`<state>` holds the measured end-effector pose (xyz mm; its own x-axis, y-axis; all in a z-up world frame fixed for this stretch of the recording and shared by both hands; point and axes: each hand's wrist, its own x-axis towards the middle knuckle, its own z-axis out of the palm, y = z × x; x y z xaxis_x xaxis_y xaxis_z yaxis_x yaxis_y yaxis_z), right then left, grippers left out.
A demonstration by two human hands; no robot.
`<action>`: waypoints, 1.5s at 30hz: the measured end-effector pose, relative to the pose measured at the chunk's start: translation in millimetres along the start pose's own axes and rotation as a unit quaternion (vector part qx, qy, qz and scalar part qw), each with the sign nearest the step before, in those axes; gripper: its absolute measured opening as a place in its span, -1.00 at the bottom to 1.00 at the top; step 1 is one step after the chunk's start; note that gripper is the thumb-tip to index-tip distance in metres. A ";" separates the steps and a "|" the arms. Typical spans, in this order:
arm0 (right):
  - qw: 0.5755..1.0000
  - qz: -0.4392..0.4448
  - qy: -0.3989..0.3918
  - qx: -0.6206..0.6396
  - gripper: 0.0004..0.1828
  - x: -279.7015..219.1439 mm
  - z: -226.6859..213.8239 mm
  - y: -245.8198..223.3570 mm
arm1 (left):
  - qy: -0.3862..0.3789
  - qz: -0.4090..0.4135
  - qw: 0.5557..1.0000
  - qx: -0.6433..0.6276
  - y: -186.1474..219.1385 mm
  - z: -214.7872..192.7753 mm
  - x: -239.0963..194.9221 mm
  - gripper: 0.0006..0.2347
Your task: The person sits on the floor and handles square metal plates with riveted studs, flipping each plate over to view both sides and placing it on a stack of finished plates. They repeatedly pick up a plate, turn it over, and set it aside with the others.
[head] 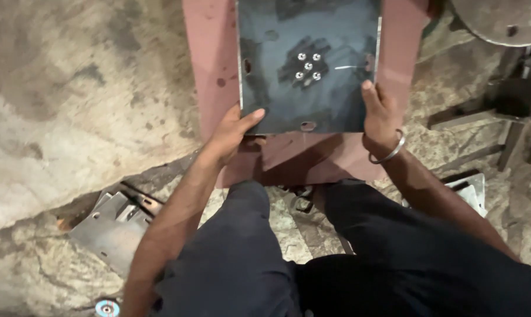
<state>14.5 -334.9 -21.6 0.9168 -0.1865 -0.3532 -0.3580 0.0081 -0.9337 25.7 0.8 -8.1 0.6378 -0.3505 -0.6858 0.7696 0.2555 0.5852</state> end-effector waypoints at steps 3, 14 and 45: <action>0.998 -0.024 0.001 -0.059 -0.66 2.2 -5.5 8.0 | 0.003 -0.008 0.999 0.033 0.9 -3.6 2.8 -0.65; 0.968 -0.031 0.026 -0.248 -0.62 1.7 -6.5 -7.2 | 0.010 -0.007 0.991 0.130 9.7 7.3 -0.5 -0.75; 0.995 -0.019 0.095 0.009 -0.69 -2.6 6.4 -23.6 | 0.084 0.135 0.923 0.351 23.7 20.3 -36.2 -0.66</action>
<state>21.7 -328.3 1.0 0.8793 -0.3688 -0.3014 -0.3186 0.0150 -0.9478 20.2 1.2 39.3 0.8450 -0.2000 -0.4960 0.4097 -0.3542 0.8407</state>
